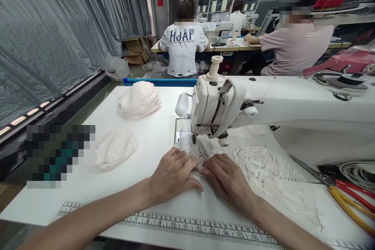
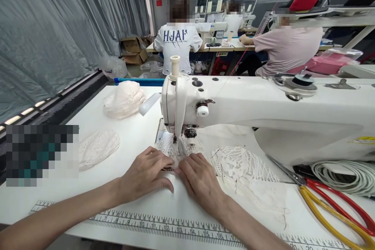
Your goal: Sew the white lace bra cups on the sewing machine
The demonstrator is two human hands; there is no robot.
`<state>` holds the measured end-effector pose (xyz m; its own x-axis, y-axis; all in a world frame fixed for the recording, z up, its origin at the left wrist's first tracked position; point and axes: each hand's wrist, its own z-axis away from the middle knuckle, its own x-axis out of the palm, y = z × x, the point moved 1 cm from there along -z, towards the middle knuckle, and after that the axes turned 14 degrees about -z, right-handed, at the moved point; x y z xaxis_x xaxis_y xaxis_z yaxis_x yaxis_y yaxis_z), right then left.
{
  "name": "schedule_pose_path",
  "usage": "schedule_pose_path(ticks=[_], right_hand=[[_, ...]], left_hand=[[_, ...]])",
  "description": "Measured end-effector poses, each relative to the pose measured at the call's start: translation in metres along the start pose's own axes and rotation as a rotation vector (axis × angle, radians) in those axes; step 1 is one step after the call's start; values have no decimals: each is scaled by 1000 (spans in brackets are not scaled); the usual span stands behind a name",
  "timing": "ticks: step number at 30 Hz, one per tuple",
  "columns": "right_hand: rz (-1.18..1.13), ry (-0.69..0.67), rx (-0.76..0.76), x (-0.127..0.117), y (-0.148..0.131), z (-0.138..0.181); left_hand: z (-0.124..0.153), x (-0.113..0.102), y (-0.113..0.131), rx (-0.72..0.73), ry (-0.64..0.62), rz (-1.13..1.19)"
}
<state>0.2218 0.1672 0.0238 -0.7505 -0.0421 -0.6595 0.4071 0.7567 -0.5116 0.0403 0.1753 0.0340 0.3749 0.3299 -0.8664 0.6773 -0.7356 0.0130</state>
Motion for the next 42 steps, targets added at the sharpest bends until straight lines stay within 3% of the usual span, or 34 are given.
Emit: schedule_pose_path(ticks=[10,18,34,42], right_hand=[[76,5,-11,1,-3,1],[59,-36,-55,0,-5,6],[-25,-136,-148,-4,-10,10],[-30,-181,-177,-1,-8,10]], left_hand=[[-9,14,-4,-63,40,-128],[2,4,2,-21,-60,-90],[7,-6,4,131,65,-113],[10,-6,6,116,71,-185]])
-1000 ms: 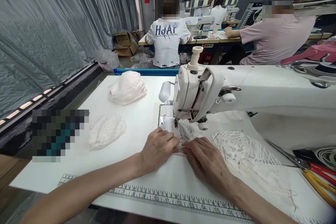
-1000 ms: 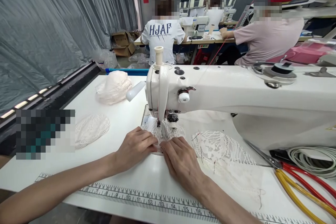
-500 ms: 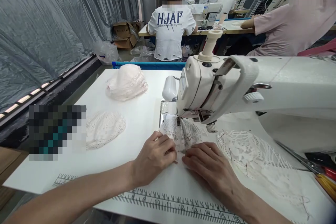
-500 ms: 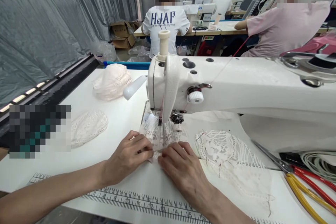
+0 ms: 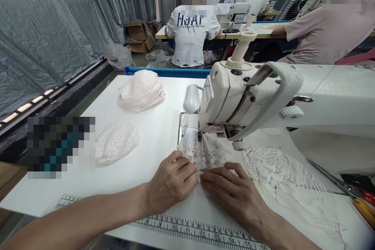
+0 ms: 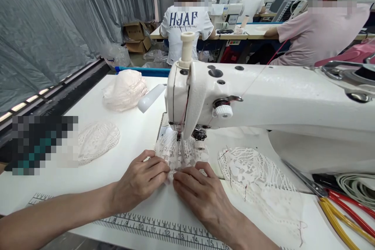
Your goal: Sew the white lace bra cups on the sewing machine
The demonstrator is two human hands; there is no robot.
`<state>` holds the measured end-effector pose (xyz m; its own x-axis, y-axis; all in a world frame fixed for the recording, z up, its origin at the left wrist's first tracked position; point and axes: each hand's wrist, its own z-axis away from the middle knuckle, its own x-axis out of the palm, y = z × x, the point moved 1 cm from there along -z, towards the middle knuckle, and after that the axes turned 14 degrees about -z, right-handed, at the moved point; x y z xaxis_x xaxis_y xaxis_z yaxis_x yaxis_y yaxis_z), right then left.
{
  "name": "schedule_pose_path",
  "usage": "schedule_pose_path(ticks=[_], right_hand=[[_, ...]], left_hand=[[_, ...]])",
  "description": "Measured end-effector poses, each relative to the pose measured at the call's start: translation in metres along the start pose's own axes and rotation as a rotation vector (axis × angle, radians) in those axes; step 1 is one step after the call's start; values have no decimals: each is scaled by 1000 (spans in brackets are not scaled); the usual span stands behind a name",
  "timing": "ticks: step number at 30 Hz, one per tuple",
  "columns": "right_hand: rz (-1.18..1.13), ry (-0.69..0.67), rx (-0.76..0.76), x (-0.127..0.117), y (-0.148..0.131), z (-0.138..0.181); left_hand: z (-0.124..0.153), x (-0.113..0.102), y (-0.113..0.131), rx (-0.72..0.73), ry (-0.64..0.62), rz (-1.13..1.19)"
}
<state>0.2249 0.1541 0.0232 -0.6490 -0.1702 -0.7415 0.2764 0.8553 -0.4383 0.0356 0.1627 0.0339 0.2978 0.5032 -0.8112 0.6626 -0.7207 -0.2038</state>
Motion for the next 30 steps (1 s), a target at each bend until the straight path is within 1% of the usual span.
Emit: schedule_pose_path(ticks=[5,13,17,24,27,30], right_hand=[[2,-9,6,-2,-1,-1],[-4,31,33,-6,-4,-6],[45,49,99,-10,6,-12],[270,-7,186,-10,31,-13],[283,-43,216,-11,37,-13],[280,-34,222,-11,39,-13]], left_hand=[[-2,-3,1,-4,-58,-15],[-1,-1,3,-11,-58,-15],[-3,5,-1,4,-74,-25],[-19,23,-21,14,-88,-89],[-25,30,-27,12,-88,-91],[-28,34,-30,16,-71,-95]])
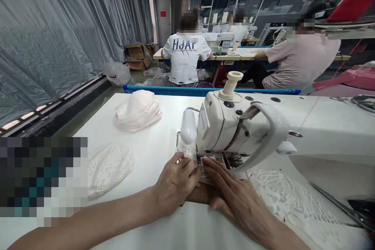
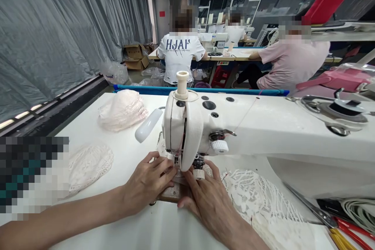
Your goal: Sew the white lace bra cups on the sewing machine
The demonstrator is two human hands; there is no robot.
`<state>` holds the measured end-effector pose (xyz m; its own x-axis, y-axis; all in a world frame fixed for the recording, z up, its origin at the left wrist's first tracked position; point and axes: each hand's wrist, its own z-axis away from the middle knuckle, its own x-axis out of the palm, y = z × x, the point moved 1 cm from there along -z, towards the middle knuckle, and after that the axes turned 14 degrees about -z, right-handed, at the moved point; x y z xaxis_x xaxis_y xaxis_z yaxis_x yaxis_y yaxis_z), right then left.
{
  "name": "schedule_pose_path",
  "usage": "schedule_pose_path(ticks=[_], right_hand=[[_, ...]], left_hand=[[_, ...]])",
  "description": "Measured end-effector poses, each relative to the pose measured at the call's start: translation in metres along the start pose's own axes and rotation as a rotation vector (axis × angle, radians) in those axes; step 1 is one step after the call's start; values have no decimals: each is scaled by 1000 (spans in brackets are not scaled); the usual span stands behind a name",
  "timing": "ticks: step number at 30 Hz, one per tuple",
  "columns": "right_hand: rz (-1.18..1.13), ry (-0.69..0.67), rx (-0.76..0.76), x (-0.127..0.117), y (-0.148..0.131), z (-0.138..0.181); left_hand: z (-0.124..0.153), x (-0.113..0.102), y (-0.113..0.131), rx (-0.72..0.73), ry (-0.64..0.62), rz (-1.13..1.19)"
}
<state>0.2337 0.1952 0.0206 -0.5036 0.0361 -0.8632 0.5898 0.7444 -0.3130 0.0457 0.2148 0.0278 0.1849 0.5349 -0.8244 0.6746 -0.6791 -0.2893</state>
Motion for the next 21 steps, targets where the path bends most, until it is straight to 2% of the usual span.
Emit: schedule_pose_path(ticks=[7,11,14,21], right_hand=[[43,9,-10,1,1,3],[81,-17,-104,-3,-6,2],[44,15,-166,-5,-14,2],[-4,59,-130,-4,-18,4]], left_hand=[[-1,1,3,-7,-13,-53],[2,-3,5,6,5,-84],[5,-5,7,11,0,-104],[6,-4,8,21,-3,-110]])
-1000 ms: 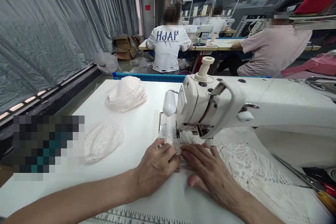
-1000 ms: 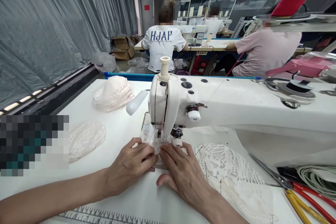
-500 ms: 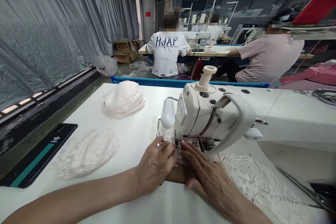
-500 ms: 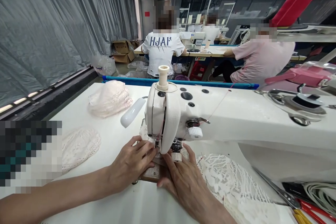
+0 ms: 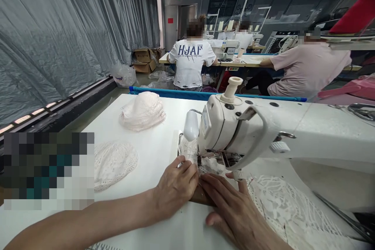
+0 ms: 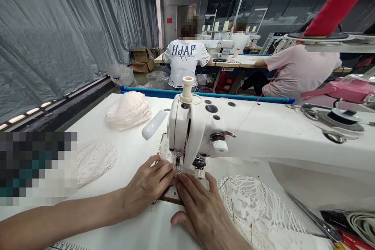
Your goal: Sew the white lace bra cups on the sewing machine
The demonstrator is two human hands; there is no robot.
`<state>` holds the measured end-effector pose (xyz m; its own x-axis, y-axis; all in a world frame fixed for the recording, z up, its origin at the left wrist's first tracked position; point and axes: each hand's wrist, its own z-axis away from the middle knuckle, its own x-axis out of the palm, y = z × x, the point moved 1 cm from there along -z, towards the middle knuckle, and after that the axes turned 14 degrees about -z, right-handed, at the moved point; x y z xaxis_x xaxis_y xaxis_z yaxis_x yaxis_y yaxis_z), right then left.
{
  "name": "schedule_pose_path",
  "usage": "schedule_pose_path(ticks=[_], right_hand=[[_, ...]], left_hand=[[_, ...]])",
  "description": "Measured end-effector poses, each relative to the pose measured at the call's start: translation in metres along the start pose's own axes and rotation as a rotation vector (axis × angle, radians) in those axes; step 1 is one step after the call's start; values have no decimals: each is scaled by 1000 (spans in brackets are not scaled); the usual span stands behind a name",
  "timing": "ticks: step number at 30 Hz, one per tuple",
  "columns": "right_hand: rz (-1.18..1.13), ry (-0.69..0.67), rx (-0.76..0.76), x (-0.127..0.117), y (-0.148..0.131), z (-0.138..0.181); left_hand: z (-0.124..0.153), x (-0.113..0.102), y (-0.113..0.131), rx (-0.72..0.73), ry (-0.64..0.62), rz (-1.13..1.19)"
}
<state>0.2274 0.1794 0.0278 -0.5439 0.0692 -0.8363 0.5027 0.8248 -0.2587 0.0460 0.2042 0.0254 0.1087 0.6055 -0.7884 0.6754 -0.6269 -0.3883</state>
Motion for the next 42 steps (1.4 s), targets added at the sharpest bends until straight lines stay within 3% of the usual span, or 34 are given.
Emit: schedule_pose_path(ticks=[11,18,21,24,28,32,35,38,40,42], right_hand=[[53,84,65,5,5,0],[44,105,102,5,2,-3],[73,100,101,3,-3,-5],[83,103,84,4,-11,-4],[20,105,-65,8,-24,1],[-91,35,-152,7,-31,4],[-134,-9,-176,3,-32,3],[-153,14,-212,0,-33,1],[-162,44,-241,-2,-35,1],[-177,52,-244,-4,-35,1]], left_hand=[[-2,5,-8,-47,-72,-42],[-9,13,-21,-4,-37,-101],[3,-4,-14,-10,-7,-122],[28,-37,3,-17,-5,-93],[58,-75,18,-10,-29,-7],[70,-88,12,16,-173,95],[59,-88,3,-14,-288,250],[30,-75,-5,-50,-249,363],[8,-59,-10,9,-256,496],[-10,-41,-14,112,-352,609]])
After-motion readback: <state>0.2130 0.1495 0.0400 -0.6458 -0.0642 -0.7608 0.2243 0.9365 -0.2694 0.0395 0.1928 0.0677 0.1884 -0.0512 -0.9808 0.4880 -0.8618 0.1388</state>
